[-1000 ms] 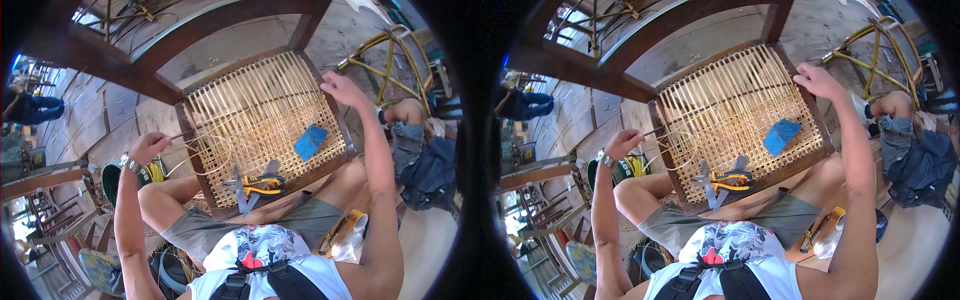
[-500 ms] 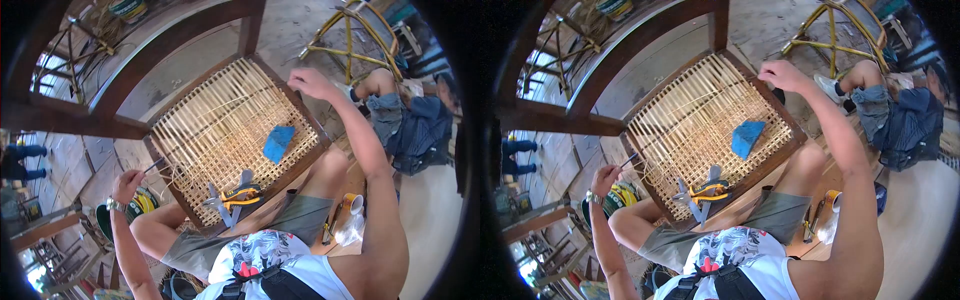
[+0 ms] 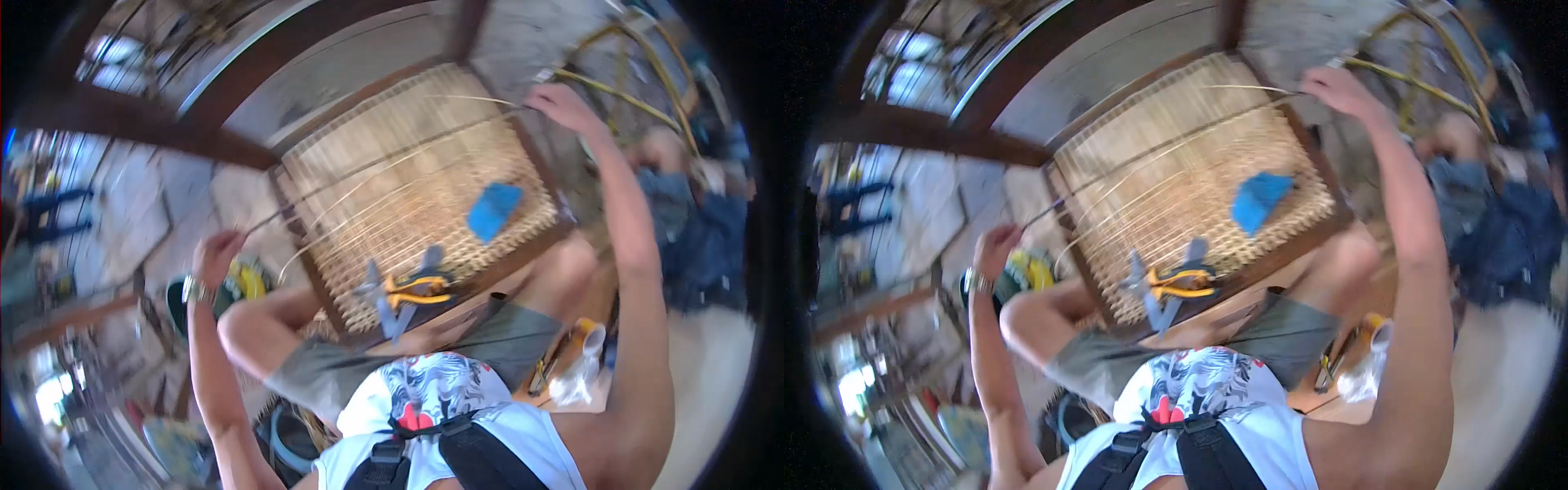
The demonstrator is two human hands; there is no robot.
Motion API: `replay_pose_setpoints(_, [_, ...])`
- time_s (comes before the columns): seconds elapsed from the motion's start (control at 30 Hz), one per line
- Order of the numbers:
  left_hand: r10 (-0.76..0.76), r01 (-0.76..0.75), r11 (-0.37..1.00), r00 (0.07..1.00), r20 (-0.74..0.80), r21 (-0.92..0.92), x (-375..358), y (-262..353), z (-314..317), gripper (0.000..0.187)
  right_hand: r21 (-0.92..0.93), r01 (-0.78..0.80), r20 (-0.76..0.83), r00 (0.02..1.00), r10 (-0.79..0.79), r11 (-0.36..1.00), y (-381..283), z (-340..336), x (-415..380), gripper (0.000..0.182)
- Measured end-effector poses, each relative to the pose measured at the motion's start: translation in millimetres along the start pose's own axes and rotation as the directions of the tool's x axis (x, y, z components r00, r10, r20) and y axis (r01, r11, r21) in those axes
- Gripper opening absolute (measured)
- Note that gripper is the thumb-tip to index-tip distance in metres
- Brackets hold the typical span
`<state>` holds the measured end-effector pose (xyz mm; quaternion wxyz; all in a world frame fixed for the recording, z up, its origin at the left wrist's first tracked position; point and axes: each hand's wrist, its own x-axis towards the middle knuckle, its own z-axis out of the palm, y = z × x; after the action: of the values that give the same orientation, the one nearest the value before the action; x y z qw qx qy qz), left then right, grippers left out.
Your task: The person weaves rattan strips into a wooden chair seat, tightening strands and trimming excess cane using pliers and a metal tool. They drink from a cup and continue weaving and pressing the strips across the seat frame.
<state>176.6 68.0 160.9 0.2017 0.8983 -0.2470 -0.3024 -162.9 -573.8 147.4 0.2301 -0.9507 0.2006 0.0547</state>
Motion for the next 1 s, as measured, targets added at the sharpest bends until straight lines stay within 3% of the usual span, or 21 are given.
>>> replay_pose_setpoints(0.03, [0.033,-0.028,0.998,0.996,-0.085,0.061,-6,3,2,0.031,-0.069,0.068,0.003,0.998,-0.068,0.995,-5,-2,1,0.028])
replay_pose_setpoints(0.07, [0.270,-0.187,0.936,0.925,-0.268,0.299,-8,-9,10,0.030,-0.065,0.063,0.054,0.997,-0.060,0.996,0,-1,4,0.026])
replay_pose_setpoints(0.13, [0.519,-0.327,0.834,0.739,-0.430,0.444,-24,30,16,0.034,0.077,0.096,0.005,0.995,-0.097,0.992,9,8,-1,0.022])
replay_pose_setpoints(0.2, [0.575,-0.507,0.817,0.760,-0.304,0.276,-50,63,32,0.036,0.078,0.075,0.042,0.996,-0.078,0.994,6,7,-9,0.021])
replay_pose_setpoints(0.27, [0.699,-0.641,0.715,0.673,-0.242,0.279,-61,79,52,0.033,0.060,0.030,0.070,0.997,-0.034,0.998,1,8,-9,0.021])
replay_pose_setpoints(0.33, [0.718,-0.662,0.696,0.646,-0.261,0.276,-71,107,68,0.028,0.074,0.051,-0.046,0.998,-0.048,0.996,0,12,-17,0.020])
replay_pose_setpoints(0.37, [0.699,-0.628,0.712,0.678,-0.229,0.316,-73,117,72,0.022,0.070,0.042,-0.051,0.998,-0.038,0.997,-7,9,-21,0.020])
replay_pose_setpoints(0.43, [0.666,-0.587,0.739,0.710,-0.227,0.330,-59,115,82,0.024,0.122,-0.123,0.042,0.992,0.119,0.985,-24,7,-22,0.019])
replay_pose_setpoints(0.47, [0.627,-0.539,0.767,0.744,-0.229,0.348,-49,111,87,0.026,0.125,-0.130,0.031,0.991,0.127,0.984,-25,8,-24,0.019])
replay_pose_setpoints(0.53, [0.654,-0.580,0.749,0.725,-0.218,0.320,-30,108,87,0.019,0.109,-0.069,-0.019,0.997,0.071,0.992,-24,6,-23,0.017])
replay_pose_setpoints(0.67, [0.790,-0.692,0.560,0.611,-0.043,0.456,-15,116,75,0.009,0.143,-0.083,-0.026,0.996,0.087,0.986,-19,-1,-26,0.018])
replay_pose_setpoints(0.73, [0.618,-0.602,0.783,0.722,-0.312,0.157,-4,109,73,0.008,0.135,-0.062,0.013,0.998,0.061,0.989,-15,0,-25,0.017])
replay_pose_setpoints(0.77, [0.684,-0.574,0.725,0.667,-0.296,0.381,2,108,61,0.007,0.141,-0.064,0.015,0.998,0.063,0.988,-12,3,-25,0.017])
replay_pose_setpoints(0.8, [0.682,-0.571,0.725,0.670,-0.292,0.384,7,104,60,0.007,0.132,-0.054,0.004,0.999,0.054,0.990,-7,6,-24,0.017])
replay_pose_setpoints(0.87, [0.647,-0.638,0.760,0.722,-0.245,0.125,14,104,58,0.007,0.124,-0.042,-0.012,0.999,0.044,0.991,-13,5,-22,0.017])
replay_pose_setpoints(0.93, [0.644,-0.635,0.761,0.718,-0.263,0.132,8,107,64,0.008,0.172,-0.083,0.008,0.997,0.083,0.982,-18,3,-26,0.016])
replay_pose_setpoints(1.0, [0.735,-0.708,0.678,0.653,-0.183,0.197,5,110,66,0.011,0.154,-0.051,-0.007,0.999,0.053,0.987,-5,3,-26,0.015])
